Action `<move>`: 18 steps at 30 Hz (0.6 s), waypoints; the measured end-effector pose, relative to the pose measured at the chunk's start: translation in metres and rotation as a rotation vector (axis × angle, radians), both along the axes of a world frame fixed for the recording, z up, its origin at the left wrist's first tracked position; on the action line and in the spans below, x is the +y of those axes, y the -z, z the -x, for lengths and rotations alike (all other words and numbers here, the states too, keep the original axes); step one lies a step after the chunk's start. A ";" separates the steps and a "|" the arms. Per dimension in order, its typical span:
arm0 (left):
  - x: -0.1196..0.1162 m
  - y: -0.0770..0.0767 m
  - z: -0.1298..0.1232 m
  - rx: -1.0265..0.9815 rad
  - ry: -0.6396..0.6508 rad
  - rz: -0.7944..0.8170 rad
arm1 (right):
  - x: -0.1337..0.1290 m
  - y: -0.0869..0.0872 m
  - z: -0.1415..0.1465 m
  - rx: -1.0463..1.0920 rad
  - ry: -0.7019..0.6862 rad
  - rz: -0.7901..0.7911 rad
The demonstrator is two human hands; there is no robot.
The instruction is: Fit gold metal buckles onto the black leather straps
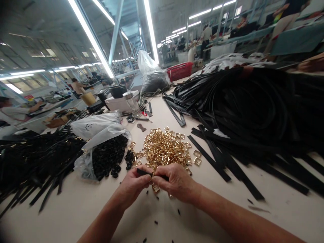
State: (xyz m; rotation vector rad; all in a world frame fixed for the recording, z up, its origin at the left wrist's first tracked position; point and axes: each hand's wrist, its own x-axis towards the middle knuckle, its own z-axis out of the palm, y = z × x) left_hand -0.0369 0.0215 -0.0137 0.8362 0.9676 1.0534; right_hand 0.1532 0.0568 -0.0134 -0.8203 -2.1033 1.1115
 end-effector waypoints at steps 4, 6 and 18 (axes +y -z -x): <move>0.000 -0.003 0.000 -0.024 0.002 0.046 | 0.001 0.001 -0.002 -0.027 0.019 0.013; -0.001 -0.004 -0.002 -0.024 -0.008 0.053 | 0.001 0.001 -0.002 -0.025 0.025 0.020; -0.003 0.001 -0.007 0.057 -0.032 0.020 | -0.002 -0.009 -0.001 -0.136 0.068 -0.010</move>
